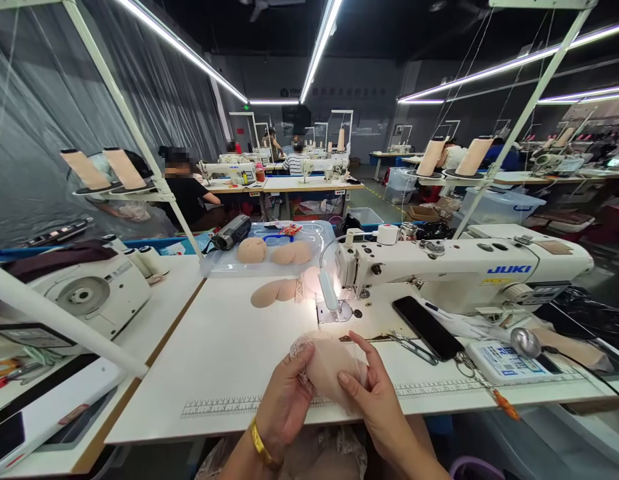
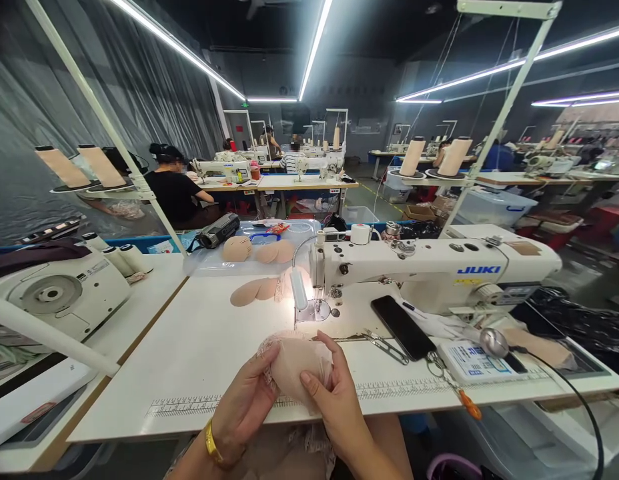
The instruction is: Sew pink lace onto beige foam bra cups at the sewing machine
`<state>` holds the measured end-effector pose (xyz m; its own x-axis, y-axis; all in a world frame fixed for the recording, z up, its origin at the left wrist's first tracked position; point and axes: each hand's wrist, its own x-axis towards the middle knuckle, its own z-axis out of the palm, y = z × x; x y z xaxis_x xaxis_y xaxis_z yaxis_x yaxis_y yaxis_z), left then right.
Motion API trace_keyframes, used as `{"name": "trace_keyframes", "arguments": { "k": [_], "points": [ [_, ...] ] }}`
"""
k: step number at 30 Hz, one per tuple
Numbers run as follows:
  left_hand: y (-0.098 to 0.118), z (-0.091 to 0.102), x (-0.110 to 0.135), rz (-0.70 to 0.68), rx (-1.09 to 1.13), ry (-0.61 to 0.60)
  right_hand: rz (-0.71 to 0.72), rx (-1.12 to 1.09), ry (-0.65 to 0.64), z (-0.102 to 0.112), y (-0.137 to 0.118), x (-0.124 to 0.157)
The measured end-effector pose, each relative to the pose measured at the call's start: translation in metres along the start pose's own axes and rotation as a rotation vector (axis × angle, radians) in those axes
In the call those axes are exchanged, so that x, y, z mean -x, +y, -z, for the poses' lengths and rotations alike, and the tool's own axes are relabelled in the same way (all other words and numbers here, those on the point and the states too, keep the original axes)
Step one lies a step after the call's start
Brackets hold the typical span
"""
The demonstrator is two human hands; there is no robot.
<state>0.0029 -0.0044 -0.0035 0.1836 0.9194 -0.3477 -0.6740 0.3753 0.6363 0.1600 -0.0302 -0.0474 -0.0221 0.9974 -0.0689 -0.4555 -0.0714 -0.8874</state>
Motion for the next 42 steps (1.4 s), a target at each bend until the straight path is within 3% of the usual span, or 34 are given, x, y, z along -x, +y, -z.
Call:
{"name": "trace_keyframes", "arguments": {
  "k": [8, 16, 23, 28, 32, 35, 38, 42],
  "points": [
    [0.002, -0.006, 0.001, 0.018, 0.052, 0.082, 0.007, -0.014, 0.061, -0.007, -0.002, 0.0],
    [0.001, -0.003, -0.003, 0.019, 0.018, -0.037, 0.018, -0.007, 0.061, -0.003, -0.001, -0.004],
    [0.007, -0.012, -0.002, 0.029, 0.001, 0.036, 0.015, 0.044, -0.002, 0.004, -0.004, -0.005],
    [0.005, -0.013, -0.006, -0.006, -0.075, -0.014, 0.039, 0.025, 0.048, -0.004, -0.008, -0.003],
    [0.007, -0.014, -0.009, -0.022, -0.123, -0.032, 0.045, 0.07, -0.012, -0.002, -0.004, -0.005],
    [0.021, -0.016, -0.009, -0.048, -0.185, -0.15, 0.087, 0.108, -0.127, 0.013, 0.005, -0.012],
    [0.04, -0.011, -0.015, -0.091, -0.39, -0.412, 0.169, 0.305, -0.236, 0.036, 0.005, -0.03],
    [0.052, -0.003, -0.035, -0.233, -1.107, -0.891, 0.596, 0.815, -0.378, 0.059, -0.025, -0.065]
  ]
}}
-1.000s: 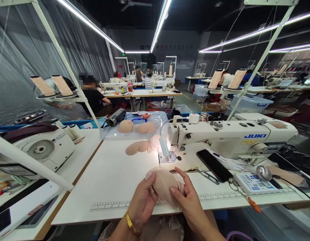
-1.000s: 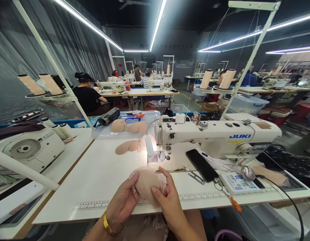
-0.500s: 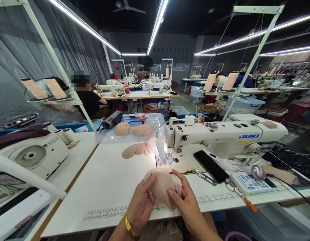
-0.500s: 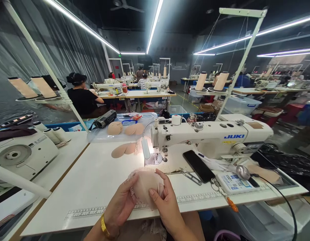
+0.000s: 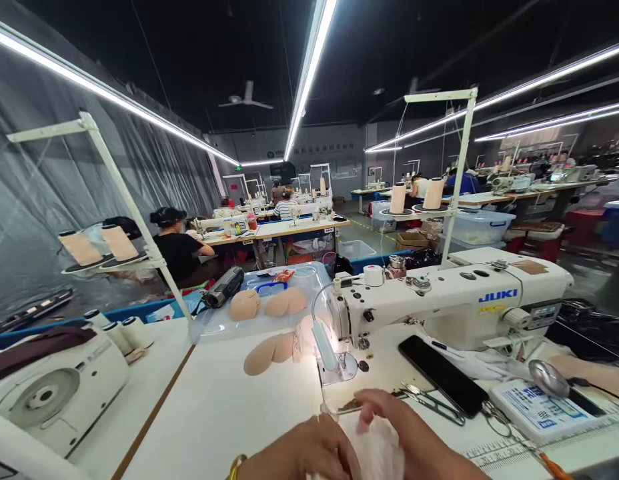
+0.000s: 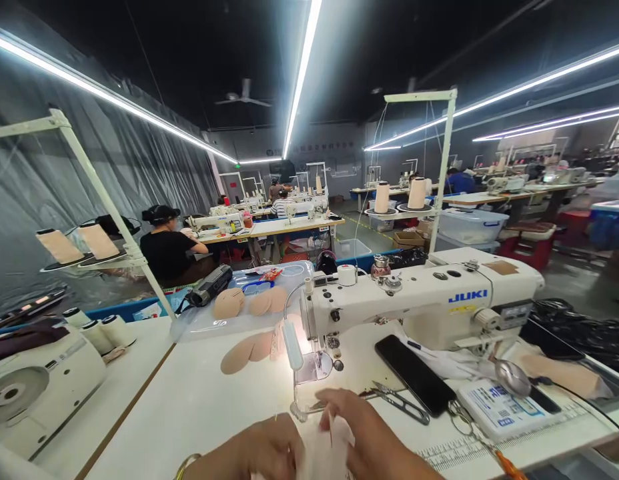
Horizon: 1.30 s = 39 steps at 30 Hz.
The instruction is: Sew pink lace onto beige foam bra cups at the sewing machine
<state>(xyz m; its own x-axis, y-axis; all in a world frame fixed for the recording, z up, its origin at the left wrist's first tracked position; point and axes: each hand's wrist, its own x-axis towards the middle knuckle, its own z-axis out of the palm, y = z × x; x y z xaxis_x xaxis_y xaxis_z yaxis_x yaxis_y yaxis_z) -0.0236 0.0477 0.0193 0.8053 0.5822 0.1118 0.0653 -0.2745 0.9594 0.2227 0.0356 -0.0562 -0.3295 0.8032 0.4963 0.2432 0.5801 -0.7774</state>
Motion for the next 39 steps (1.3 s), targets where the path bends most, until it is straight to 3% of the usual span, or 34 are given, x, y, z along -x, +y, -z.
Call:
{"name": "trace_keyframes", "arguments": {
  "k": [3, 6, 13, 21, 32, 39],
  "points": [
    [-0.009, 0.006, -0.017, -0.047, -0.587, -0.231, 0.27, 0.456, -0.243, 0.022, 0.003, -0.032],
    [-0.015, 0.015, -0.036, -0.123, -0.844, -0.276, 0.382, 0.652, -0.373, 0.029, 0.016, -0.056],
    [-0.025, 0.043, -0.055, -0.112, -0.684, -0.255, 0.251, 0.594, -0.306, 0.04, 0.043, -0.053],
    [-0.016, 0.043, -0.057, -0.069, -0.721, -0.251, 0.176, 0.62, -0.307, 0.044, 0.037, -0.055],
    [-0.023, 0.047, -0.062, -0.18, -0.821, -0.188, 0.13, 0.708, -0.253, 0.043, 0.04, -0.055],
    [-0.032, 0.047, -0.058, -0.082, -0.807, -0.205, 0.1, 0.753, -0.293, 0.041, 0.045, -0.054]
  ]
}}
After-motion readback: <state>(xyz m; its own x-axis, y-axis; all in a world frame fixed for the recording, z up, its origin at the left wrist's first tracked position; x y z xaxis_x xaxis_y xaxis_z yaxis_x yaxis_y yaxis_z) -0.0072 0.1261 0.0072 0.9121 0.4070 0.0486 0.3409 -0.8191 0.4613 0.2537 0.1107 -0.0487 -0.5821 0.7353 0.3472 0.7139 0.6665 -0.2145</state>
